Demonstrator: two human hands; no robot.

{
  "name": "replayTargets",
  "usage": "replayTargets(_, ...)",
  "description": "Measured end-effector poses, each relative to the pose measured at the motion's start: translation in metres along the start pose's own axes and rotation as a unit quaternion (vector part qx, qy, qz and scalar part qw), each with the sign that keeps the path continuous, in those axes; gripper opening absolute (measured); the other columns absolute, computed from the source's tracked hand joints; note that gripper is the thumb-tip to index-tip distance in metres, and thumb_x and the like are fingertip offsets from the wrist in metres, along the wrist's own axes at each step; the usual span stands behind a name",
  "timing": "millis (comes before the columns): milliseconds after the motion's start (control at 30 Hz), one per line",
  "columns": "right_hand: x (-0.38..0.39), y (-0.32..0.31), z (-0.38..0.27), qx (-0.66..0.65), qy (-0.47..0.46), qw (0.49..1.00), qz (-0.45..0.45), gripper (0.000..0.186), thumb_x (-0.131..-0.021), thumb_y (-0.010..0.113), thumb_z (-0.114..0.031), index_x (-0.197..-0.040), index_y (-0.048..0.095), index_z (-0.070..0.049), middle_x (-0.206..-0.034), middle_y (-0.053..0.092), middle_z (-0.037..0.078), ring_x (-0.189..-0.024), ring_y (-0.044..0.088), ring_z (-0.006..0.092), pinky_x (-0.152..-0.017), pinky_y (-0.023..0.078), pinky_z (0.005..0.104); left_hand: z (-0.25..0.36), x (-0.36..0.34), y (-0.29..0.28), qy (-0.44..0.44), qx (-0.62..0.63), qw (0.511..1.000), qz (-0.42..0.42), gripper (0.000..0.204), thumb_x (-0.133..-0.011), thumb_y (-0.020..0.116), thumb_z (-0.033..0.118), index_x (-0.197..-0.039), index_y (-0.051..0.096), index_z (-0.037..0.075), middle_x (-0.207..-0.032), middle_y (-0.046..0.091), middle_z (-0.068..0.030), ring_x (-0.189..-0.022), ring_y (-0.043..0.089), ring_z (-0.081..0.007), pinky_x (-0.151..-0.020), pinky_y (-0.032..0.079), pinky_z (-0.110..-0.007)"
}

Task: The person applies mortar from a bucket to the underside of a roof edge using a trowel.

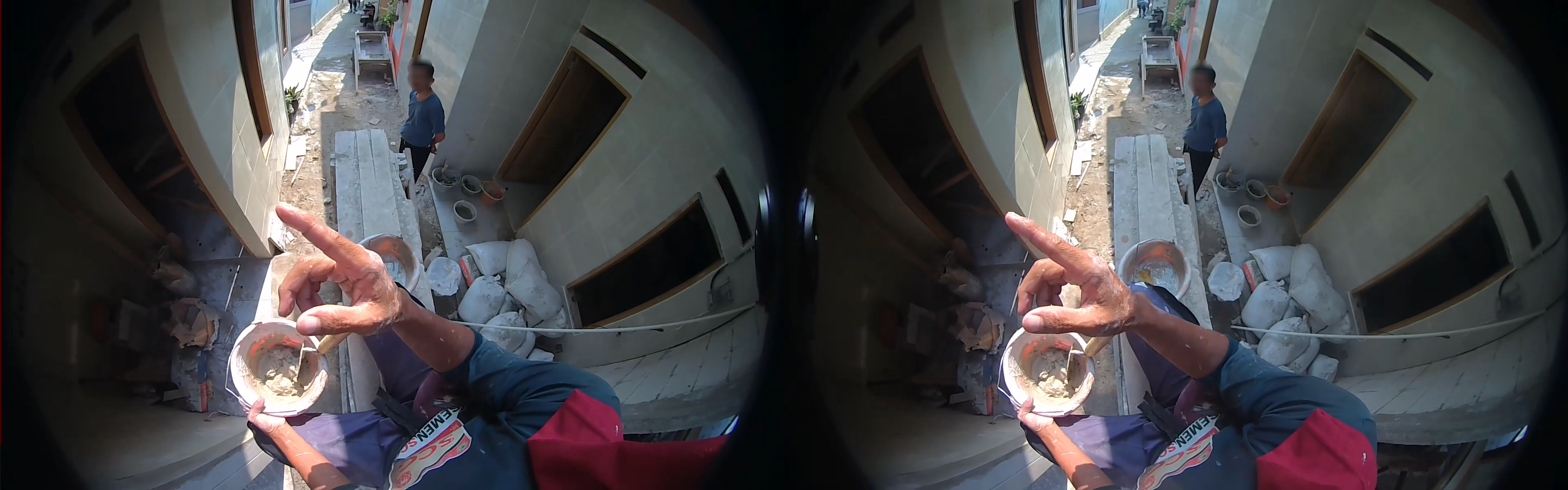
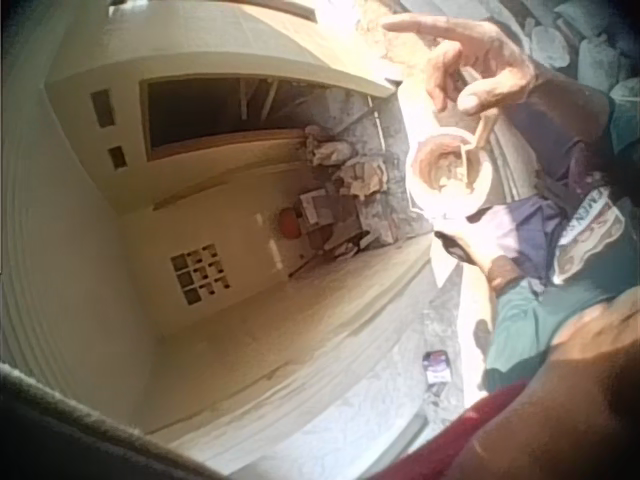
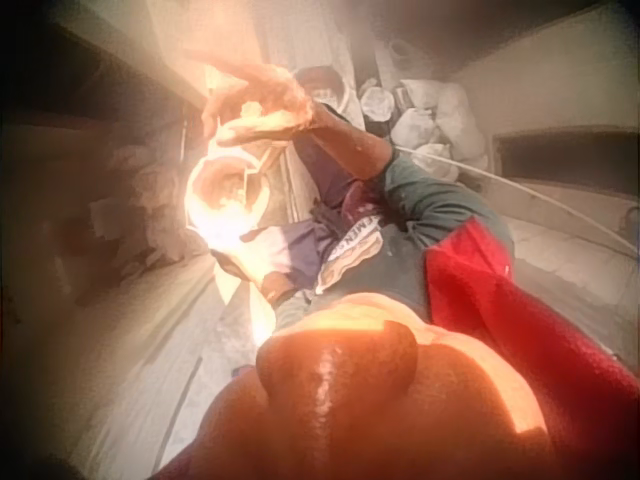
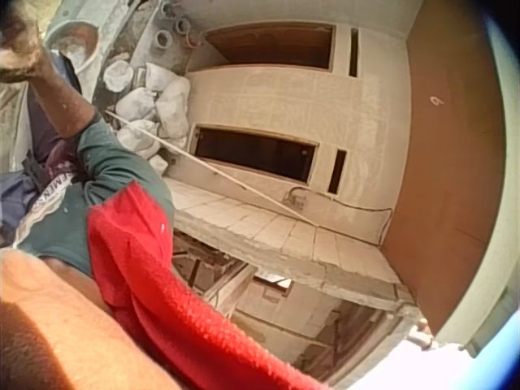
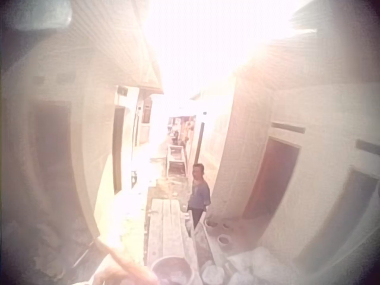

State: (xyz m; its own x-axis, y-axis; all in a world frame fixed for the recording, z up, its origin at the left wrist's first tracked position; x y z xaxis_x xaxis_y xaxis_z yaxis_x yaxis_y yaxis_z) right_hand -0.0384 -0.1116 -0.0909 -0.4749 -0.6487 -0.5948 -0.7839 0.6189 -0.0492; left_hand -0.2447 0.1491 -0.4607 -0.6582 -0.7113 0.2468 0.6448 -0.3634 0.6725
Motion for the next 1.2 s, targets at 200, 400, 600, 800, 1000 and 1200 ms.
replayTargets(200,0.019,0.001,0.033,-0.013,0.053,0.998,-0.019,0.09,-0.083,0.073,-0.018,-0.15,0.016,0.001,-0.084,0.068,0.008,-0.071,0.064,0.0111,-0.063,0.05,0.0238,0.0,0.0,0.003,0.006,-0.027,0.999,0.018,0.07,-0.06,0.061,0.004,-0.129,0.048,-0.003,-0.128,0.054,-0.0169,-0.117,0.052,-0.0363,-0.108,0.034,-0.045)
replayTargets(400,0.018,0.02,0.061,0.091,0.19,0.959,-0.192,0.105,-0.082,0.073,-0.042,-0.153,0.002,-0.011,-0.087,0.067,0.014,-0.074,0.066,0.0219,-0.072,0.053,0.0344,0.002,-0.006,-0.007,-0.025,-0.014,0.999,-0.017,0.07,-0.066,0.061,0.004,-0.134,0.045,-0.003,-0.132,0.053,-0.018,-0.123,0.049,-0.0362,-0.11,0.033,-0.046)
replayTargets(600,0.008,-0.001,0.067,-0.042,0.151,0.987,-0.047,0.104,-0.081,0.077,-0.027,-0.153,0.004,-0.013,-0.085,0.065,0.008,-0.066,0.058,0.0067,-0.058,0.047,0.0221,0.005,-0.013,-0.027,0.003,-0.016,0.999,-0.032,0.075,-0.066,0.062,0.007,-0.137,0.042,-0.005,-0.136,0.049,-0.0183,-0.126,0.046,-0.0368,-0.111,0.03,-0.047)
replayTargets(800,0.024,0.021,0.082,-0.078,0.178,0.974,-0.112,0.098,-0.075,0.08,-0.039,-0.151,0.024,-0.012,-0.079,0.067,0.009,-0.067,0.062,0.0121,-0.064,0.05,0.0266,0.009,-0.009,-0.016,-0.012,-0.009,0.997,-0.072,0.075,-0.068,0.063,0.008,-0.138,0.04,-0.006,-0.138,0.047,-0.0191,-0.128,0.044,-0.0364,-0.113,0.028,-0.047)
replayTargets(1000,0.032,-0.027,0.049,-0.072,0.129,0.989,0.011,0.091,-0.077,0.081,-0.018,-0.149,0.025,-0.004,-0.078,0.065,0.006,-0.065,0.056,0.004,-0.059,0.044,0.0179,0.012,-0.008,-0.035,0.006,-0.029,0.999,-0.032,0.071,-0.066,0.063,0.008,-0.133,0.045,-0.004,-0.131,0.052,-0.0191,-0.121,0.05,-0.0356,-0.109,0.034,-0.046)
replayTargets(1200,0.054,-0.105,-0.065,-0.027,-0.205,0.974,0.097,0.106,-0.086,0.061,-0.057,-0.151,-0.003,-0.003,-0.068,0.058,0.007,-0.044,0.04,0.005,-0.04,0.03,0.0219,0.016,-0.002,-0.003,0.008,-0.042,0.999,-0.028,0.07,-0.066,0.064,0.008,-0.132,0.046,-0.003,-0.129,0.054,-0.0186,-0.119,0.051,-0.0354,-0.108,0.035,-0.046)
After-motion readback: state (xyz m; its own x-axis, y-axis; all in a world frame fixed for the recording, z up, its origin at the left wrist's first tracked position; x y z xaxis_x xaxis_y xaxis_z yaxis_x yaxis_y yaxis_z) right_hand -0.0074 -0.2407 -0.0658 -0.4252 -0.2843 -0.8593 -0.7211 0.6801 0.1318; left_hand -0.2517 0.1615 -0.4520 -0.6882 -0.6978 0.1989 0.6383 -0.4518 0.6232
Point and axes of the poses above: each hand's wrist, its own x-axis away from the middle knuckle, its own y-axis out of the palm, z = x × y, the point moved 2 cm from there along -x, towards the middle knuckle
